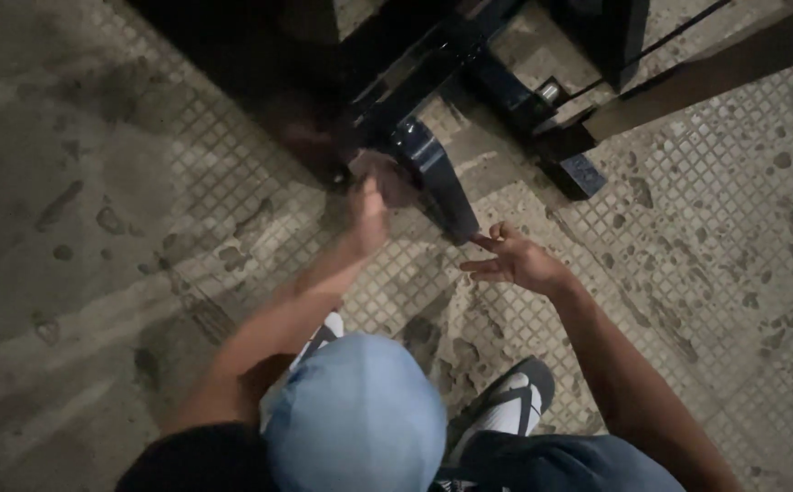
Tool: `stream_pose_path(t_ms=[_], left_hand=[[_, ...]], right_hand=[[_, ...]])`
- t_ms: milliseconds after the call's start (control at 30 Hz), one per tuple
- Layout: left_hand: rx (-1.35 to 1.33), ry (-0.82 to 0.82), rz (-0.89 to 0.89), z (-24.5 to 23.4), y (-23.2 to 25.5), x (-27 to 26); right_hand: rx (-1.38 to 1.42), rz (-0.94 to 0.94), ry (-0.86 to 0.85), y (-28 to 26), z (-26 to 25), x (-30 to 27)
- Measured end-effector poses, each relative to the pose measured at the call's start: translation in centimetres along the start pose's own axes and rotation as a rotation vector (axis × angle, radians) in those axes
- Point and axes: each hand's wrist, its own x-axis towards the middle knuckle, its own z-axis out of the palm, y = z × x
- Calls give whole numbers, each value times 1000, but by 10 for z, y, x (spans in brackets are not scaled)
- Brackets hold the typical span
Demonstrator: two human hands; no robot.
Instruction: Cleaning a weight machine and cable station with a cloth.
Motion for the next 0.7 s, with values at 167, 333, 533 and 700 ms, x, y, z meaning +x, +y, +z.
stream_pose_path(t_ms=[167,333,533,700], left_hand=[[361,328,-130,63,7,-25],[475,-110,-180,84,39,-93],[600,-25,-90,103,95,-71],[730,19,1,110,87,-77]], right_hand=[[76,5,-44,-9,14,-1],[98,7,0,-7,-14,32],[37,-5,74,-16,13,7],[27,4,136,-4,-11,1]])
